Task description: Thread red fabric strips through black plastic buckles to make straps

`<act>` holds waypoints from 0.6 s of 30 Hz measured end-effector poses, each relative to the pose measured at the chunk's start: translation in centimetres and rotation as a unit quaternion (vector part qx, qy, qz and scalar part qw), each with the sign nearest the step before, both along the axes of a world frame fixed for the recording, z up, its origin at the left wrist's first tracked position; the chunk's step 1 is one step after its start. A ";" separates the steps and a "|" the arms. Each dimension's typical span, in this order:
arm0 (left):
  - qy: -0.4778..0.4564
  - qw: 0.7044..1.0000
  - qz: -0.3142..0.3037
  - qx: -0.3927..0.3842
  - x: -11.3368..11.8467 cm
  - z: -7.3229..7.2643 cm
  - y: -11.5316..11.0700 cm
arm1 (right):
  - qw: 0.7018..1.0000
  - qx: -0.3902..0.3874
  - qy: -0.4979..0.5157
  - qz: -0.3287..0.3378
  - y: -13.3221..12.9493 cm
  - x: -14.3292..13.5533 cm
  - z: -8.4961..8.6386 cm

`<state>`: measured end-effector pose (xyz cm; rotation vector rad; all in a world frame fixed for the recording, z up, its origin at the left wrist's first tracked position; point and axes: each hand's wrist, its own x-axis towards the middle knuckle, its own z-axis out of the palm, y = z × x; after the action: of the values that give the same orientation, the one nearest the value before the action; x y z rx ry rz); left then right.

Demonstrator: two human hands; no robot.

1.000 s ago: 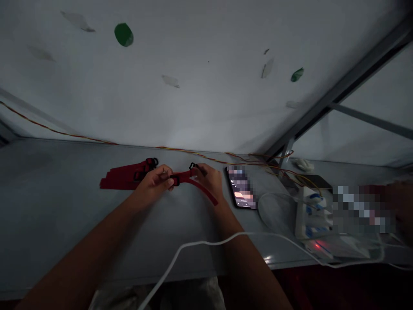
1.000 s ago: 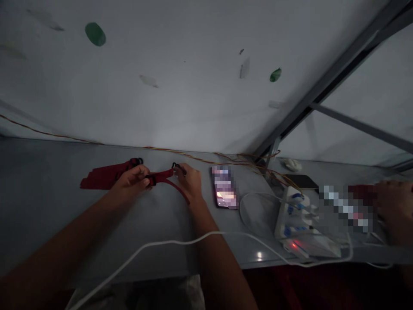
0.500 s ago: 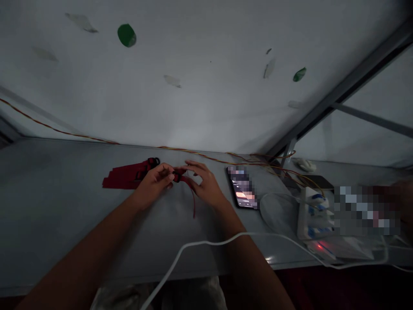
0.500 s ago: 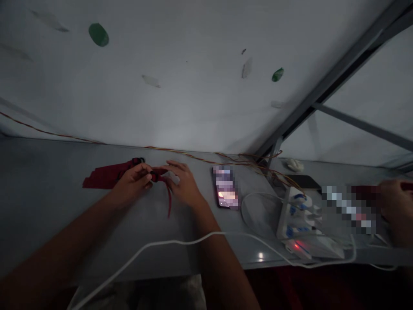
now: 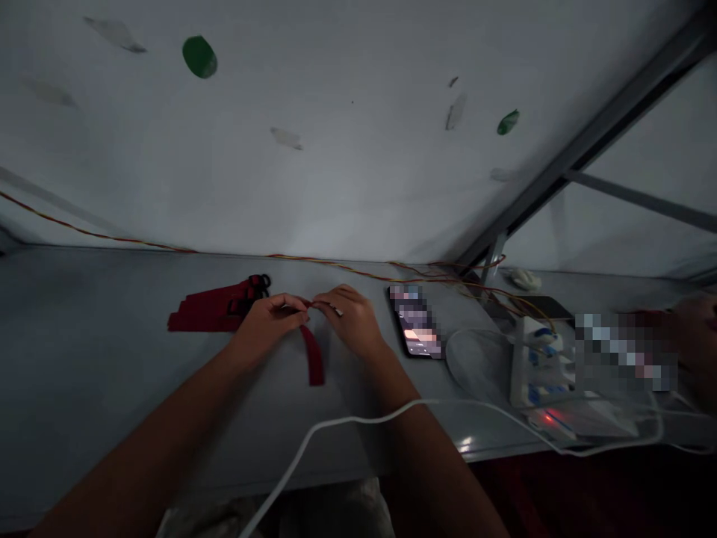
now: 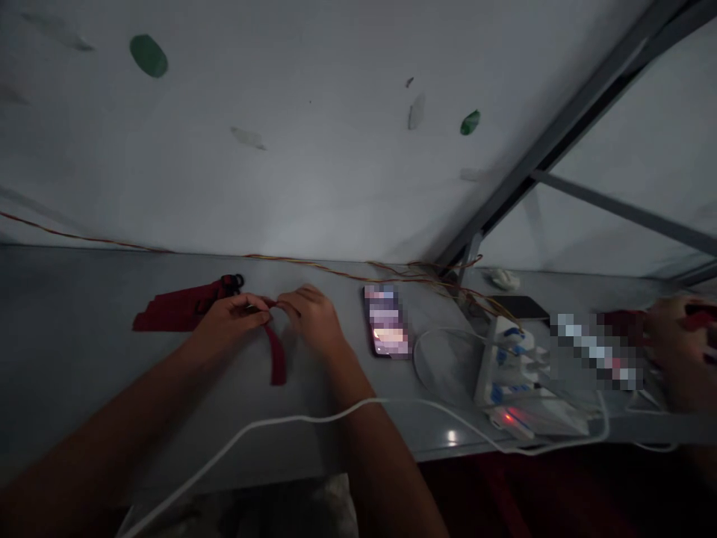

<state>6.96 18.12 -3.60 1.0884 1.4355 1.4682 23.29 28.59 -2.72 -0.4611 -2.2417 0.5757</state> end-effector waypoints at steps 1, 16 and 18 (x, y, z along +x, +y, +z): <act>0.006 1.000 0.000 -0.006 -0.1 0.0 0.0 | 1.000 0.008 0.012 -0.019 0.4 0.4 0.1; 0.363 0.926 -0.078 0.076 3.3 -2.3 4.0 | 0.878 -0.125 0.363 -0.286 1.8 2.2 1.7; 0.384 0.918 -0.064 0.070 3.7 -2.3 4.3 | 0.875 -0.150 0.364 -0.282 1.3 1.7 1.6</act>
<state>10.67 22.42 -5.93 1.9527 1.7352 1.0934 25.00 29.86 -1.14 -0.8510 -1.2180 0.6432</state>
